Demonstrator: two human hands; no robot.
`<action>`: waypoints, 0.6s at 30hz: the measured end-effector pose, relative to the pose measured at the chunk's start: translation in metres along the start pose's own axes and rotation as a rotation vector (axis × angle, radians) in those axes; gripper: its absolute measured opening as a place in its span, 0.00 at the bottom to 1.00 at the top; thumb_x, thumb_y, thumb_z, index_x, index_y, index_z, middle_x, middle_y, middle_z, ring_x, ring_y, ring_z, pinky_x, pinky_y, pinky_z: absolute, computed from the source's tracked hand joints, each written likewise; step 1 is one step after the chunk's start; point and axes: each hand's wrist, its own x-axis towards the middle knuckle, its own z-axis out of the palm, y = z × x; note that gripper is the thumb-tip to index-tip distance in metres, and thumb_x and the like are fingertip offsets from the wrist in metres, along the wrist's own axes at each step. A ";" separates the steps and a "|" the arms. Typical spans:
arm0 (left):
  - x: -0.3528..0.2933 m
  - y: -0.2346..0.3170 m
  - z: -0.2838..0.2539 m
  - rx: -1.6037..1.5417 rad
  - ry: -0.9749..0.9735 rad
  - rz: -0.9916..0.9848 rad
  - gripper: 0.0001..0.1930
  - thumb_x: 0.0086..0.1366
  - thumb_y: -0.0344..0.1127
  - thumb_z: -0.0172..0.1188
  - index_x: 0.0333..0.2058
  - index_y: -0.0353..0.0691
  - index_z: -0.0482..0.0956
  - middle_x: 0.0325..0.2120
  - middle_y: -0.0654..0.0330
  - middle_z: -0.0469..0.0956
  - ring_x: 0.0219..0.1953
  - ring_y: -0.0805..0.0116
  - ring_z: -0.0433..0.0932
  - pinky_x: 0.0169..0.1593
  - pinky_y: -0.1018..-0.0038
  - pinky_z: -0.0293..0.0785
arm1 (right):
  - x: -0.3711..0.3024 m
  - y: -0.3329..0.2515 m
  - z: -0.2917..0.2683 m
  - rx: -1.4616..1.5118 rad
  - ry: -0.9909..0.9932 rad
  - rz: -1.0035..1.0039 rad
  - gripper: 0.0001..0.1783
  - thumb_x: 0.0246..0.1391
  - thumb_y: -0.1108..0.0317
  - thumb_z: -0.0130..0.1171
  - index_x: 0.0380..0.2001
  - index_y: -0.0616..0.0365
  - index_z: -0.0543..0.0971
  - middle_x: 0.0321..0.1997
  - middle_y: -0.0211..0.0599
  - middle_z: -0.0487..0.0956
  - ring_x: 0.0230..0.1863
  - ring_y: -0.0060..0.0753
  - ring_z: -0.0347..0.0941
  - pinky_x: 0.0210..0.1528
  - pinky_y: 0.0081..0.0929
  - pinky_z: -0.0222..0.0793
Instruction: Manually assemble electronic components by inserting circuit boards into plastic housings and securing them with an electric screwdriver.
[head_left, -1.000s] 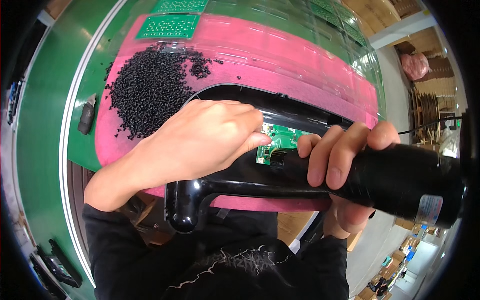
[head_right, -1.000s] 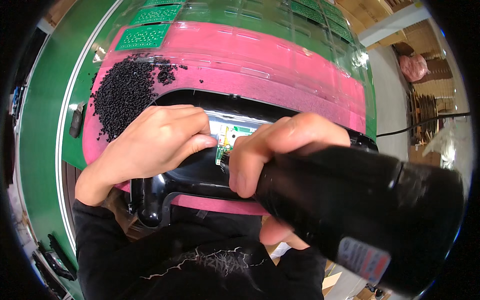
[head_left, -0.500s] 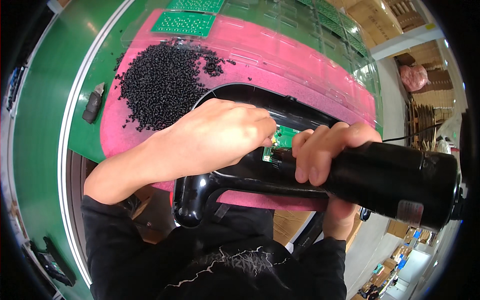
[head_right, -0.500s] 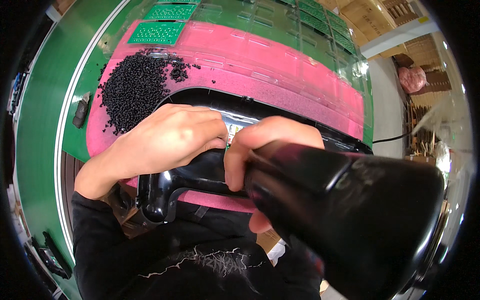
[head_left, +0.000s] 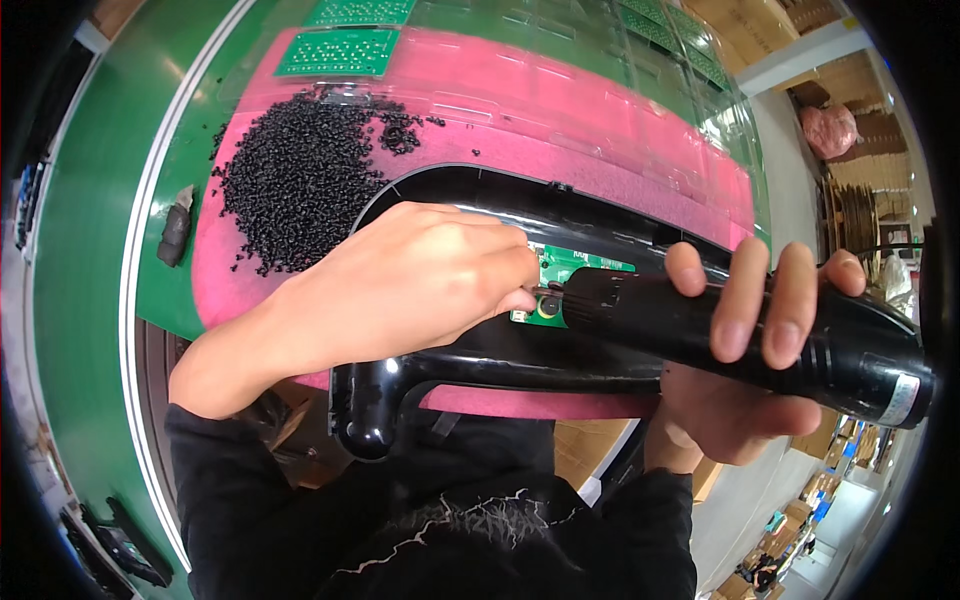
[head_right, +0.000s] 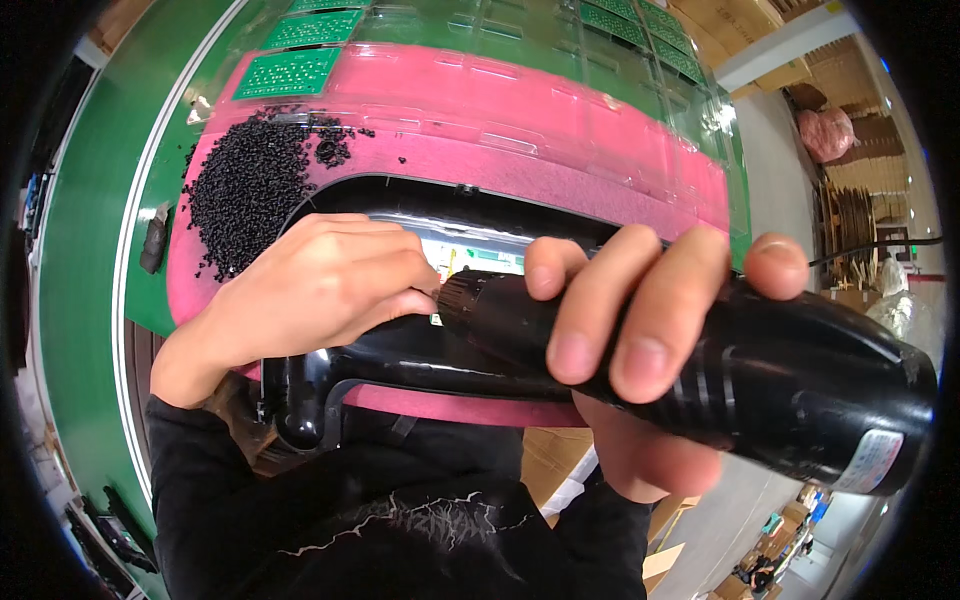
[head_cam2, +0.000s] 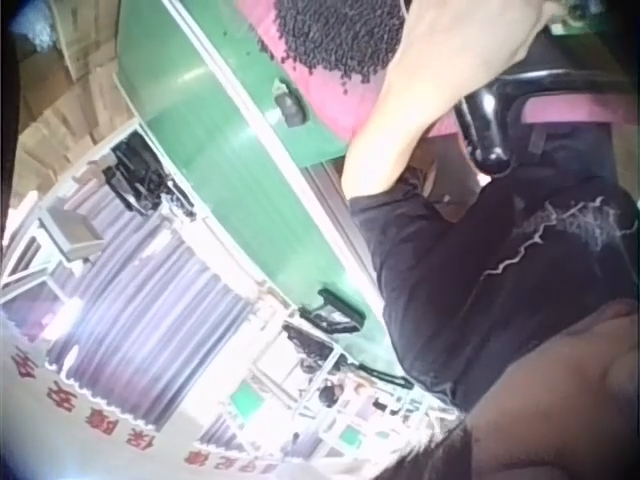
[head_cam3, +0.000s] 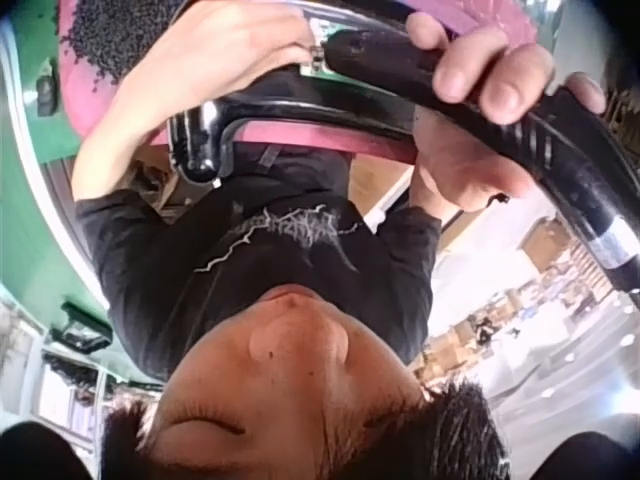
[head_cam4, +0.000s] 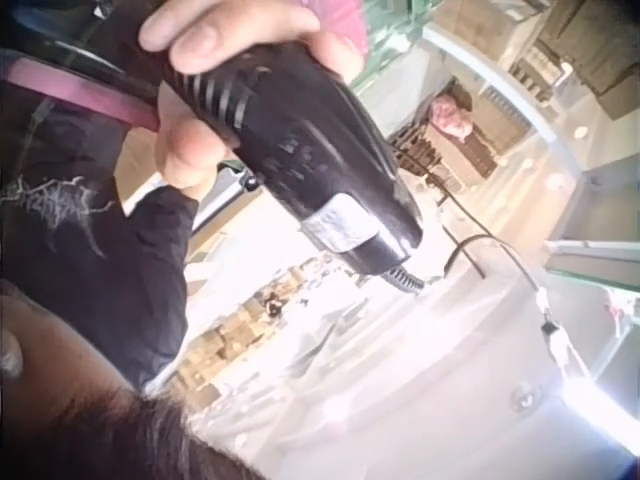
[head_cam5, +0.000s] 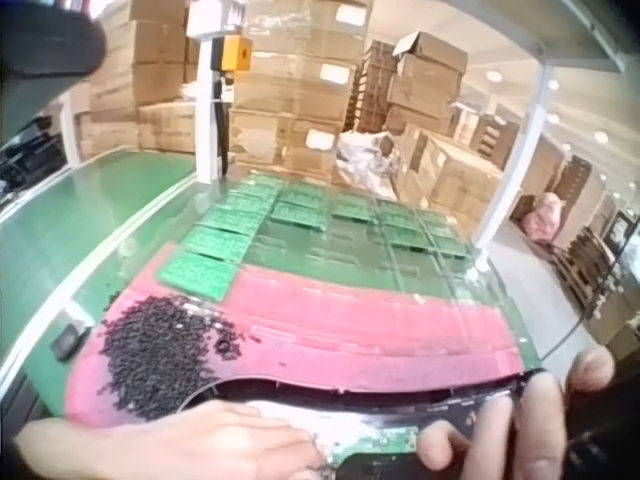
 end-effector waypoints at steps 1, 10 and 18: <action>0.002 0.001 -0.001 -0.017 0.017 -0.008 0.10 0.54 0.34 0.65 0.30 0.37 0.75 0.24 0.57 0.75 0.29 0.54 0.76 0.33 0.63 0.72 | 0.002 -0.002 0.000 0.023 -0.001 -0.010 0.39 0.49 0.59 0.70 0.59 0.48 0.59 0.36 0.18 0.69 0.37 0.22 0.67 0.50 0.40 0.60; 0.006 0.001 -0.005 -0.180 0.014 0.041 0.21 0.48 0.44 0.68 0.37 0.37 0.77 0.31 0.57 0.77 0.34 0.54 0.76 0.39 0.65 0.72 | 0.005 -0.012 -0.002 0.076 0.001 -0.025 0.35 0.48 0.62 0.71 0.54 0.49 0.61 0.35 0.19 0.71 0.34 0.21 0.69 0.48 0.41 0.62; 0.003 -0.007 -0.008 0.067 0.222 0.074 0.50 0.35 0.81 0.58 0.42 0.43 0.57 0.42 0.52 0.67 0.47 0.58 0.63 0.58 0.59 0.55 | 0.006 -0.042 -0.039 -0.178 0.056 0.094 0.28 0.48 0.40 0.63 0.38 0.49 0.67 0.20 0.20 0.72 0.17 0.18 0.68 0.23 0.20 0.61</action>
